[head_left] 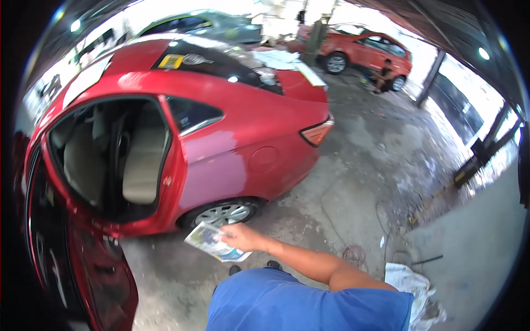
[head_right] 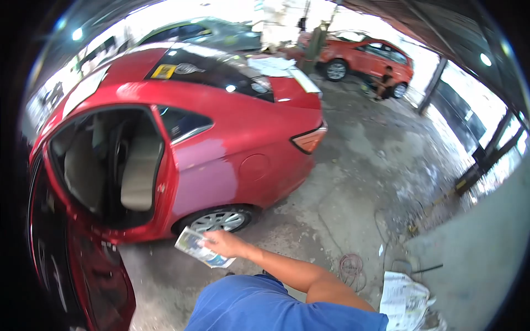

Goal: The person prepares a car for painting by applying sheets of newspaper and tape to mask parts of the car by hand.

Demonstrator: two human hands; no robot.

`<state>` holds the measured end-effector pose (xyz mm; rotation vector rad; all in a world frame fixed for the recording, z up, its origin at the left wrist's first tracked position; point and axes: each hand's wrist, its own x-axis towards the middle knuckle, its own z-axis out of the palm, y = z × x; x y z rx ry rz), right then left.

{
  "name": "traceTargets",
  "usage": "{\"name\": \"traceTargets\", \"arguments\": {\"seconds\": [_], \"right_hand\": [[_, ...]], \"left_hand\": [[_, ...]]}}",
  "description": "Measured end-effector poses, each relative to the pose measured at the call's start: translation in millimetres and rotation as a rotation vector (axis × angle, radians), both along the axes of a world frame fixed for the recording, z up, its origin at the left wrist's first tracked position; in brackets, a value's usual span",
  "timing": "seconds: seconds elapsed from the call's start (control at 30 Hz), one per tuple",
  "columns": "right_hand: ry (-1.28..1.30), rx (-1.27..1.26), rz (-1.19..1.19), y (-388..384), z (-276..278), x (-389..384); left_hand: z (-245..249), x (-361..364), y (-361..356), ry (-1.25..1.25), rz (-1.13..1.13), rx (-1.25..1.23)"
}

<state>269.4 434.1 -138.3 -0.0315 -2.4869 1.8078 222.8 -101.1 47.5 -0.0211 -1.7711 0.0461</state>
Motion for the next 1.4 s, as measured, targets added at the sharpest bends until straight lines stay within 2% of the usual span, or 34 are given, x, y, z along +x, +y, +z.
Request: {"name": "traceTargets", "arguments": {"seconds": [0.03, 0.07, 0.13, 0.17, 0.23, 0.4, 0.43, 0.53, 0.6, 0.67, 0.7, 0.8, 0.9, 1.0, 1.1, 1.17, 1.3, 1.4], "right_hand": [[0.003, 0.073, 0.059, -1.6, 10.3, 0.5], [0.002, 0.147, 0.128, -7.7, 29.0, 0.5], [0.085, 0.173, 0.143, -18.9, 41.9, 1.3], [0.121, 0.184, 0.154, -26.8, 46.1, 3.2], [0.123, 0.183, 0.107, -31.7, 62.3, 15.9], [0.028, 0.247, -0.113, -29.1, 86.9, 65.9], [0.191, 0.168, -0.264, -38.3, 85.9, 75.7], [0.213, 0.206, -0.427, -39.4, 113.9, 102.4], [0.254, 0.303, -0.489, -33.6, 116.7, 115.2], [0.263, 0.451, -0.524, -19.2, 109.1, 128.6], [0.338, 0.449, -0.57, -18.2, 116.7, 133.3], [0.286, 0.293, -0.67, -16.7, 129.5, 154.0], [0.304, 0.455, -0.674, 3.1, 123.3, 173.0], [0.234, 0.475, -0.713, 19.7, 133.0, 193.5], [0.255, 0.419, -0.74, 42.2, 136.5, 213.6], [0.182, 0.352, -0.732, 59.8, 141.8, 230.0], [0.149, 0.28, -0.694, 93.6, 148.0, 256.3], [0.164, 0.373, -0.658, 114.4, 141.3, 272.7]], "left_hand": [[-20.6, -23.1, 32.9, -0.255, -0.406, 0.141], [-41.3, -30.9, 101.1, -0.637, -0.809, 0.331], [-47.4, -43.2, 200.7, -1.053, -1.119, 0.186], [-63.7, -50.5, 233.4, -1.122, -1.331, 0.255], [-81.2, -57.9, 277.1, -1.362, -1.502, 0.382], [-100.8, -67.8, 320.2, -1.517, -1.681, 0.308], [-99.9, -65.7, 327.6, -1.576, -1.689, 0.244], [-87.4, -49.6, 352.6, -1.592, -1.735, -0.037], [-83.8, -37.2, 370.7, -1.542, -1.841, -0.12], [-76.7, -23.2, 386.2, -1.602, -1.874, -0.149], [-76.7, -18.9, 393.6, -1.607, -1.887, -0.178], [-78.6, -4.2, 416.0, -1.619, -1.923, -0.237], [-74.9, 15.2, 437.1, -1.596, -1.972, -0.273], [-73.1, 46.4, 461.6, -1.587, -2.182, 0.087], [-72.2, 60.4, 486.1, -1.598, -2.116, -0.085], [-66.8, 71.1, 501.0, -1.605, -2.077, -0.15], [-56.8, 100.7, 528.2, -1.614, -2.097, -0.057], [-55.2, 117.9, 547.3, -1.586, -2.102, -0.088]]}}
